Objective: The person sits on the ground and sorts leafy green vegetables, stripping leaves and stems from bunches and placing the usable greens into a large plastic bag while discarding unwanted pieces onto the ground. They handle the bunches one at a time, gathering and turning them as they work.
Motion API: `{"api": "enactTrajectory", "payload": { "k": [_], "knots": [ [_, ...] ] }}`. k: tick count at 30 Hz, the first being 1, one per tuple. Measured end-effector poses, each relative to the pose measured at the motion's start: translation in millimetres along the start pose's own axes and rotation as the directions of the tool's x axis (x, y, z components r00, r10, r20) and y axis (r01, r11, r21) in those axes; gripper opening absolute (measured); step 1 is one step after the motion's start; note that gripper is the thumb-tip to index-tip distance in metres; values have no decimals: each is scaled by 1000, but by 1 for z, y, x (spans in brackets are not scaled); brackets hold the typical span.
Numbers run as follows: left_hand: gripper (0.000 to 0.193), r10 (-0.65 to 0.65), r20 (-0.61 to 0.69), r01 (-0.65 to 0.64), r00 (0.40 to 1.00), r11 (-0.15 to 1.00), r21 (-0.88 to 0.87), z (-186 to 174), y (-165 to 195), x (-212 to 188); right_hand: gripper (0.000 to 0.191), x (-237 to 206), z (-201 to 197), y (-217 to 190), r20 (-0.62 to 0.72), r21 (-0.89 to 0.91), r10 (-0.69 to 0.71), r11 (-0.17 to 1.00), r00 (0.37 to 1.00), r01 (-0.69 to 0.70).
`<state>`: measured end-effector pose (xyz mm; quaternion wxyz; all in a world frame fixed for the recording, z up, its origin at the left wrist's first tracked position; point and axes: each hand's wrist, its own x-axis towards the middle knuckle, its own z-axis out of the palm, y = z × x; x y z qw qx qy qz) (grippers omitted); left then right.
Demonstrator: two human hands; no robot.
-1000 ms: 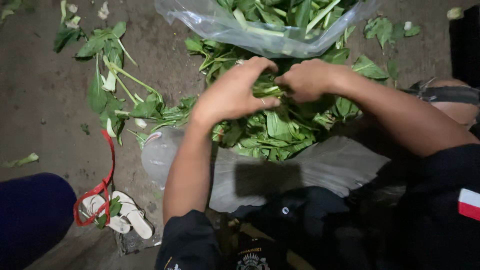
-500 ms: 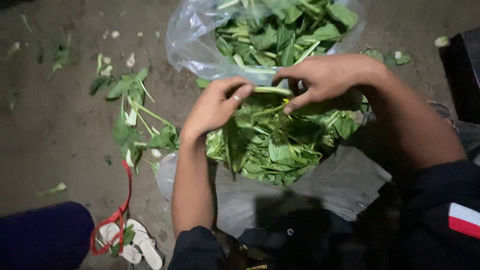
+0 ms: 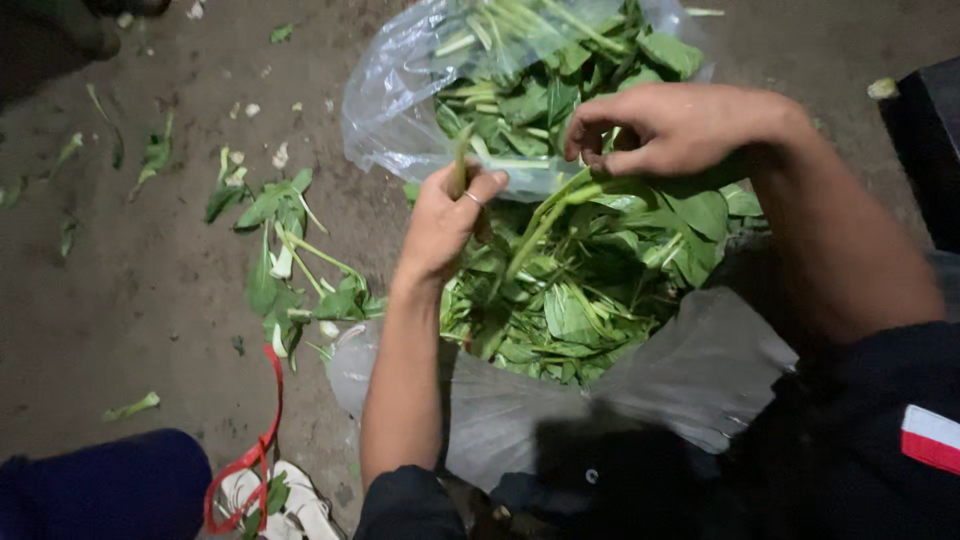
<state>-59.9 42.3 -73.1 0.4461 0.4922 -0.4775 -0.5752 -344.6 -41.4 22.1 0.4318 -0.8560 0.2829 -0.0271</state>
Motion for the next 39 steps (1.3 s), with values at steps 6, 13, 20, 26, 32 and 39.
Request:
{"api": "enactTrajectory", "payload": {
  "k": [6,13,20,26,32,39],
  "knots": [
    [57,-131,-105,126,986,990,-58,3,-15,13,27,-16,-11,2,-262,49,-148,985,954,167],
    [59,171,-223,-137,960,977,161,13,0,7,17,-17,-8,13,-418,353,-24,917,908,186],
    [63,65,61,-33,996,905,-424,38,24,-8,19,-12,-9,17,-344,321,-176,901,922,291],
    [38,0,-165,-122,986,672,-731,44,10,3,43,-1,1,-9,8,207,-137,969,991,132],
    [22,264,-25,-116,964,338,-934,38,21,-22,65,-21,-29,-10,-117,207,-100,971,988,122],
    [20,284,71,-144,956,667,-731,54,24,-48,73,-22,-23,-14,-160,-202,471,845,868,-496]
  ]
}}
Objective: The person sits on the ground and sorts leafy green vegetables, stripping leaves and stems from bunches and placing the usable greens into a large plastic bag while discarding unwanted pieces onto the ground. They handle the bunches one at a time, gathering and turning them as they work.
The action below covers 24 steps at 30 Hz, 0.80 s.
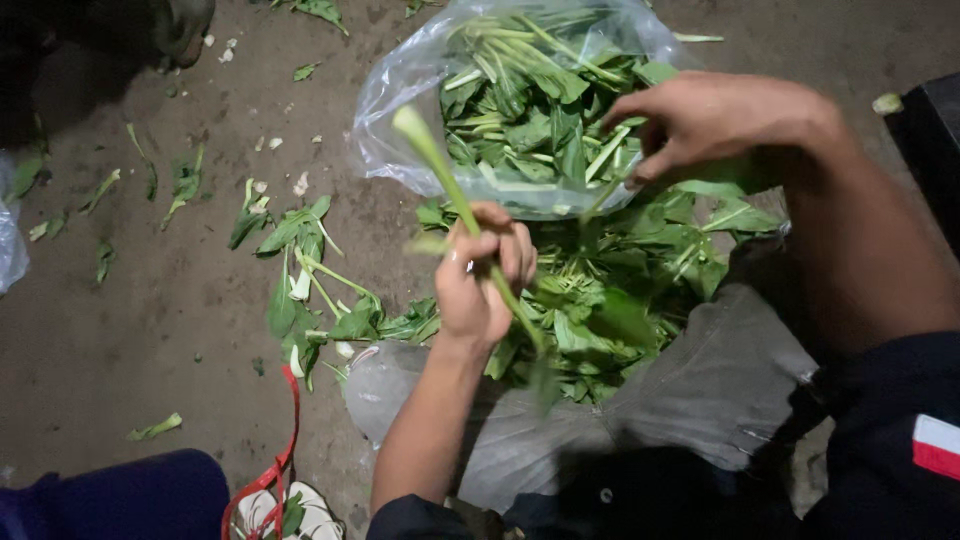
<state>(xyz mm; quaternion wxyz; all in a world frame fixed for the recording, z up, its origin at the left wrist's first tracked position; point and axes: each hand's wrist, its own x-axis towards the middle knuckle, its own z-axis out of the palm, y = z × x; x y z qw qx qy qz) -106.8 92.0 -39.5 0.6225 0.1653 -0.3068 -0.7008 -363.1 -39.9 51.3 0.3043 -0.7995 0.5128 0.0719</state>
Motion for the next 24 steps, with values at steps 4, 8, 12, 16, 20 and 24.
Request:
{"api": "enactTrajectory", "payload": {
  "k": [4,8,12,16,20,24],
  "knots": [
    [29,-116,-396,116,911,993,-24,-6,-14,23,56,-3,-2,-14,-182,191,-405,879,896,436],
    [45,-28,-344,-31,939,986,-167,-6,-35,20,34,-1,35,-33,-484,496,-378,625,789,604],
    [32,-68,-390,30,918,994,-101,-11,-38,15,31,2,62,-39,-328,254,-646,642,689,723],
    [28,74,-465,40,882,972,230,-13,-26,26,28,1,61,-46,-221,184,-784,551,580,814],
    [35,425,-398,-174,813,829,531,-5,-9,32,22,19,58,-41,-27,218,-633,752,774,623],
    [32,626,-356,-365,694,731,576,-16,28,27,26,59,97,-11,200,-137,-284,940,938,314]
  ]
}}
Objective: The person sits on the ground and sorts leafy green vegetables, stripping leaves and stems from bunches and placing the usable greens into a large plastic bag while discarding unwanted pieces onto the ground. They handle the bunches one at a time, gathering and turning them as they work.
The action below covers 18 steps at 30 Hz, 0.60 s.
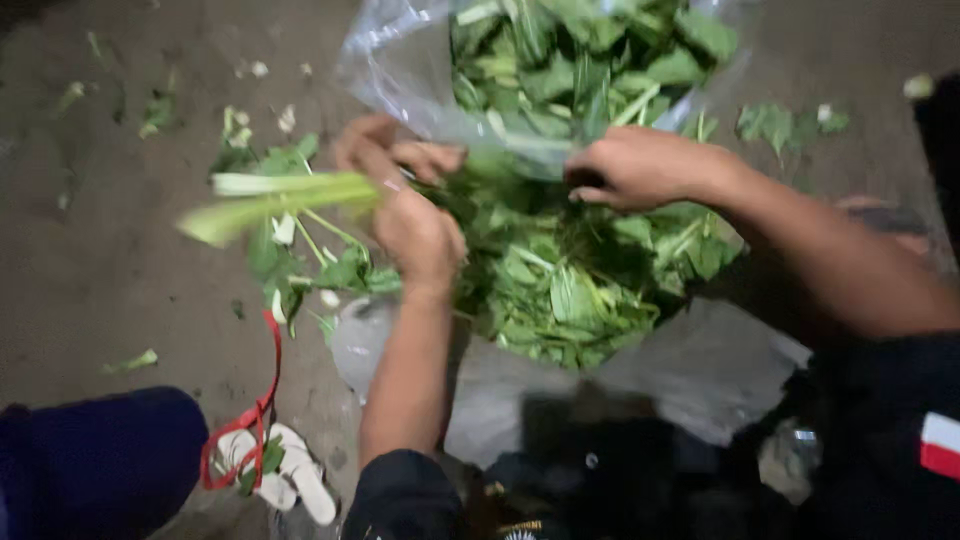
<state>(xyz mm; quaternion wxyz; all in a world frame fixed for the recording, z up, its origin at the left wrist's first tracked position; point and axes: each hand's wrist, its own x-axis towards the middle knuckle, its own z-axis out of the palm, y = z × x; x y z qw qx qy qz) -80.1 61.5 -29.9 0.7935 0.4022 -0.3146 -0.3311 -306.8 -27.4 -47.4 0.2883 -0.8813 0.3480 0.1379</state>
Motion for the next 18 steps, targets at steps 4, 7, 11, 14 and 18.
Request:
{"api": "enactTrajectory", "payload": {
  "k": [4,7,11,14,18],
  "knots": [
    [34,-317,10,312,948,926,-211,-26,-1,25,23,49,95,16,205,-408,-18,907,979,103],
    [33,-364,155,395,918,870,-296,-32,-14,32,40,68,163,16,266,-380,-12,918,964,116],
    [34,-399,200,444,895,840,-311,-36,-24,29,53,77,199,20,309,-385,28,918,951,98],
    [30,-396,174,429,902,870,-243,-37,-24,25,65,78,198,25,311,-410,-61,892,948,192],
    [30,-381,164,410,910,884,-222,-37,-22,25,39,85,196,27,255,-485,-252,802,933,349]
  ]
}}
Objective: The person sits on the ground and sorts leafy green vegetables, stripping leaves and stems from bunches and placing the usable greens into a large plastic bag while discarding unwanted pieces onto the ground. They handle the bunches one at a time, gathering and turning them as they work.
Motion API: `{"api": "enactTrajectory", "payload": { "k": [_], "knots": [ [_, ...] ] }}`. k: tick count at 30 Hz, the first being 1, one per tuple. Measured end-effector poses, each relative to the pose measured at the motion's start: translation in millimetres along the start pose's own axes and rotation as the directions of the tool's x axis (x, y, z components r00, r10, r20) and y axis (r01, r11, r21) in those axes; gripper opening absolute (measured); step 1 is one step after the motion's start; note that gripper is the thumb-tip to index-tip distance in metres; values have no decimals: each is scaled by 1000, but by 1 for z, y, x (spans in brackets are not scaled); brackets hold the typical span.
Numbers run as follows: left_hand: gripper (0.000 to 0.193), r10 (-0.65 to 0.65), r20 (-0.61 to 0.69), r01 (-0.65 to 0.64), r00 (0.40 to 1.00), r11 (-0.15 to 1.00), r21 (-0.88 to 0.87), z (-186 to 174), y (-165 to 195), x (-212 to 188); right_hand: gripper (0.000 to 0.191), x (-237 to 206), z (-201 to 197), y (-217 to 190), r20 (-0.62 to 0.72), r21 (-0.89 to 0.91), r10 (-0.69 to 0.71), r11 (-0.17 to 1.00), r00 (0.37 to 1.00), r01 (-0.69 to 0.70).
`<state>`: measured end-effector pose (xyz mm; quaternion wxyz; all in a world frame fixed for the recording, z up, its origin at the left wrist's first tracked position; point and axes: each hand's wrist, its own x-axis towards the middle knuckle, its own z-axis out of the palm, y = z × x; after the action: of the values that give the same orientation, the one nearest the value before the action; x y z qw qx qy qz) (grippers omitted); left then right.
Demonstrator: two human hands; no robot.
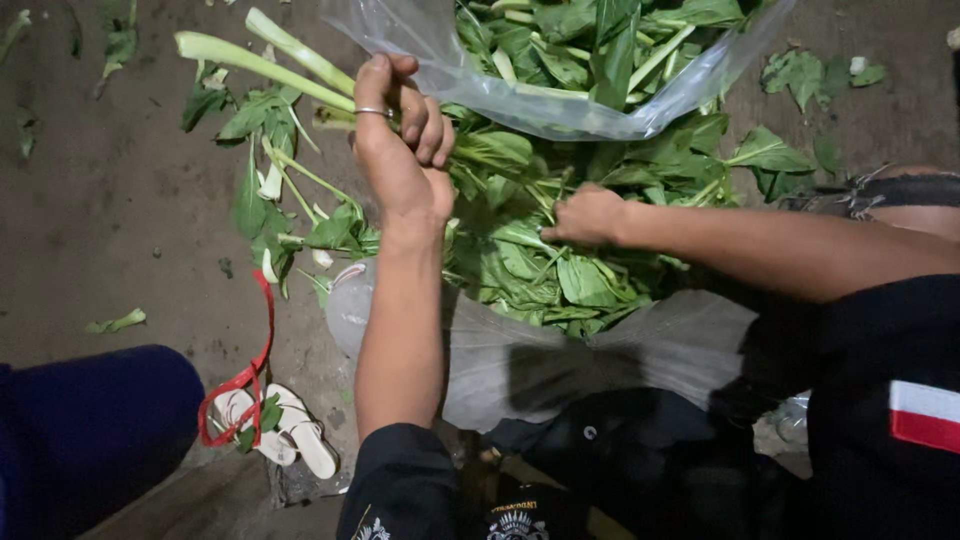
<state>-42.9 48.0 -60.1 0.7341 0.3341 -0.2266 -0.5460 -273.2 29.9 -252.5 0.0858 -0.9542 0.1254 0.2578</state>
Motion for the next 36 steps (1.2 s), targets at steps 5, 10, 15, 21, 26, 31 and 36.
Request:
{"api": "enactTrajectory", "payload": {
  "k": [5,10,15,21,26,31,36],
  "knots": [
    [30,-4,-25,3,1000,1000,-10,1,3,0,40,0,-32,2,-136,215,77,976,988,-47],
    [33,4,8,-4,1000,998,-57,-1,6,0,54,-23,-85,9,-183,570,175,821,968,-40],
    [31,49,-46,-51,998,998,-44,-7,14,0,31,-54,-85,22,54,163,205,964,977,-211],
    [32,28,-46,-31,999,998,-61,-9,15,1,14,-65,-47,25,93,-51,431,902,898,-428],
    [35,40,18,-39,999,998,-56,-3,10,3,20,-31,-36,3,-117,150,228,966,966,-210],
    [35,28,45,-28,999,999,-17,4,8,-4,29,-3,-24,-15,-309,28,121,993,943,-118],
    [30,38,40,-38,998,999,3,-2,5,-4,28,-11,-43,-13,-551,260,31,956,834,137]
  ]
}}
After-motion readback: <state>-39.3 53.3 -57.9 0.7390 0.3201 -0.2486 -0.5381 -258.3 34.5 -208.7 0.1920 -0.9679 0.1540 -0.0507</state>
